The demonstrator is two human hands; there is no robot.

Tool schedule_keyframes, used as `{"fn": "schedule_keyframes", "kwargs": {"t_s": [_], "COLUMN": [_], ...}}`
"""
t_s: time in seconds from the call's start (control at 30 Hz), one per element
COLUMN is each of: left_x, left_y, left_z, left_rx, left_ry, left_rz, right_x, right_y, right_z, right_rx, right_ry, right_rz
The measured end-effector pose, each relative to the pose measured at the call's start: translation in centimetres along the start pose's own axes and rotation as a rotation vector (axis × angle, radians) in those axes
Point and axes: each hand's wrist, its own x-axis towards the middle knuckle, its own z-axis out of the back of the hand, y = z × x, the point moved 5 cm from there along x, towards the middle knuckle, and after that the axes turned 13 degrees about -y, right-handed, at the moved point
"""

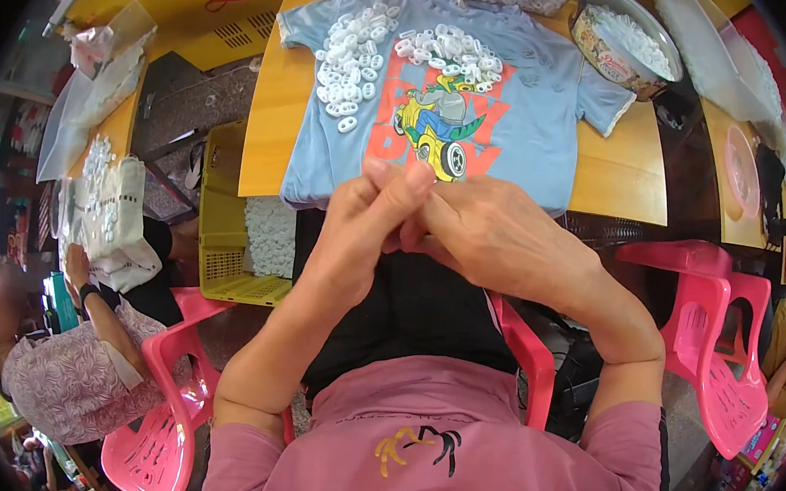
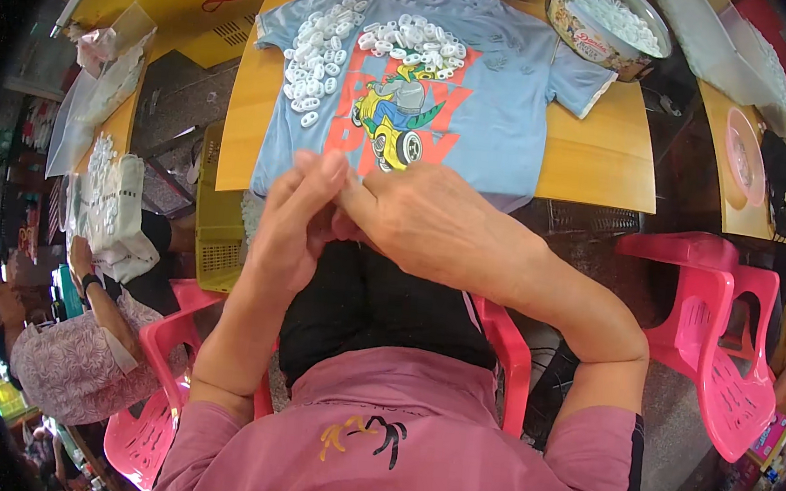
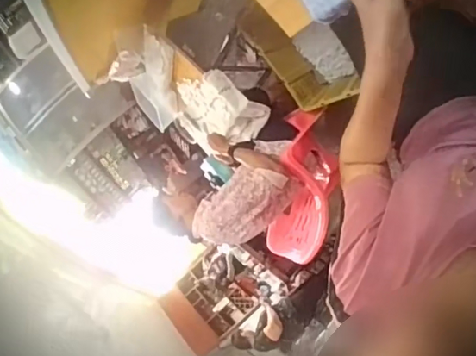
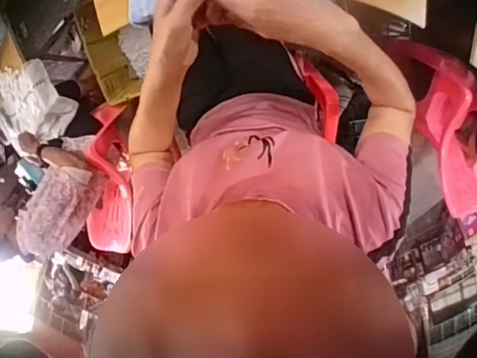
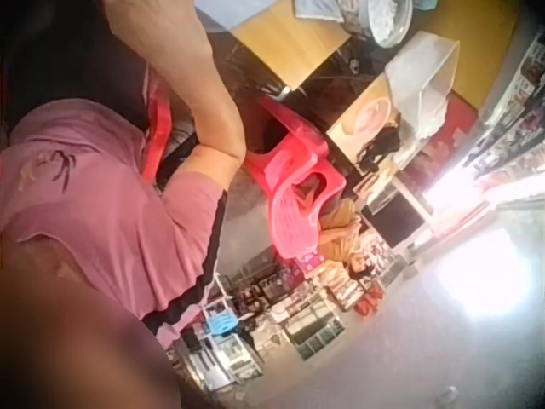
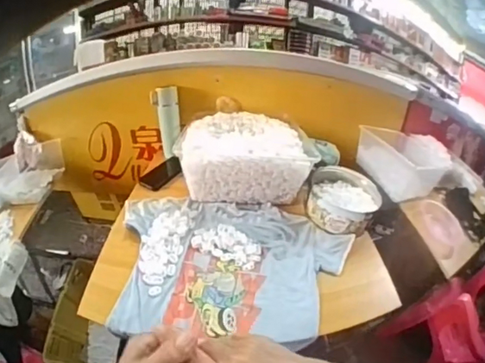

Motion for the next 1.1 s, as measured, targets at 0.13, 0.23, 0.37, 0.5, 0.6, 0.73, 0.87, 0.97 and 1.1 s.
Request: {"fn": "schedule_keyframes", "kwargs": {"t_s": [0.13,0.23,0.37,0.5,0.6,0.73,0.87,0.97,1.1], "left_x": [0.1,-0.3,-0.9,0.7,0.9,0.1,0.5,1.8,0.8], "left_y": [2.8,-0.8,-3.0,0.6,0.9,-1.5,-1.2,2.3,5.0], "left_z": [-0.6,-0.5,-0.8,-0.9,-0.6,-1.3,-1.1,-1.2,-2.8], "left_rx": [-0.355,0.033,0.135,-0.279,-0.106,0.009,0.057,-0.18,-0.348], "left_ry": [0.069,-0.06,-0.069,-0.05,-0.094,-0.056,-0.129,-0.046,0.02], "left_rz": [0.394,-0.268,-0.584,0.218,-0.019,-0.3,-0.292,0.276,0.629], "right_x": [-0.2,0.0,0.8,0.6,0.3,0.6,0.6,0.4,0.1], "right_y": [-0.5,-1.1,-0.2,-0.5,-1.0,-0.9,-1.3,-1.1,-1.0], "right_z": [0.2,0.6,1.1,0.4,1.1,1.0,0.2,0.3,1.0], "right_rx": [-0.226,-0.34,-0.202,0.026,-0.256,-0.415,-0.215,-0.176,-0.112], "right_ry": [0.164,0.071,-0.171,0.045,0.126,-0.1,-0.097,0.083,0.291], "right_rz": [-0.024,0.032,0.24,-0.082,-0.051,0.212,0.117,-0.02,-0.051]}}
